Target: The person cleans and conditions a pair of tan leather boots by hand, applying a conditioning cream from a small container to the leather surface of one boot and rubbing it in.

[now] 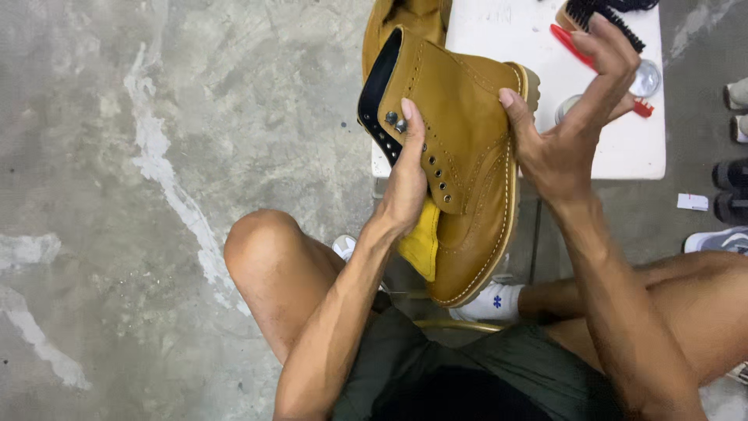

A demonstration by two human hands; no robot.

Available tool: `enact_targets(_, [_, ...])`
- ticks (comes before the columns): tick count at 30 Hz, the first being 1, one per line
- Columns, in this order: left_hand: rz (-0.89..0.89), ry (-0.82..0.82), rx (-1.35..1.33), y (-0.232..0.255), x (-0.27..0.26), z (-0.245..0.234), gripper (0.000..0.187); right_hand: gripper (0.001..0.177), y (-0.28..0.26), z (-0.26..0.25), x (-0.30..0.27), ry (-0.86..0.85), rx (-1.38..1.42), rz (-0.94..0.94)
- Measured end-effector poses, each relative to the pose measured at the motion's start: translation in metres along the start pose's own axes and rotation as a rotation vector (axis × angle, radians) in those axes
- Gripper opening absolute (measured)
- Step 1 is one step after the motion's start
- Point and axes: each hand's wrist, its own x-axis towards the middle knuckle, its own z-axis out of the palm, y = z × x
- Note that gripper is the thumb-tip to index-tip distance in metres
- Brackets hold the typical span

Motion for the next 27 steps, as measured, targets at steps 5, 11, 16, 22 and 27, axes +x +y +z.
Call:
enact_targets(5, [0.021, -0.001, 0.093, -0.002, 0.002, -0.007, 0.096, 0.069, 0.006, -0.001, 0.008, -0.084, 0.014, -0.107])
enact_targets(11, [0.042, -0.02, 0.092, 0.0, 0.001, -0.005, 0.098, 0.05, 0.017, -0.019, 0.012, -0.192, -0.031, -0.307])
enact_targets(16, [0.064, -0.001, 0.075, -0.005, 0.003, -0.007, 0.092, 0.057, 0.025, -0.031, 0.004, -0.216, -0.162, -0.381])
enact_targets(22, [0.0, 0.006, 0.013, -0.001, -0.001, 0.001, 0.094, 0.059, 0.007, -0.013, 0.009, -0.166, 0.149, -0.075])
enact_targets(27, [0.062, 0.073, -0.075, -0.003, 0.003, 0.0, 0.086, 0.055, -0.004, -0.019, -0.001, -0.25, 0.23, 0.213])
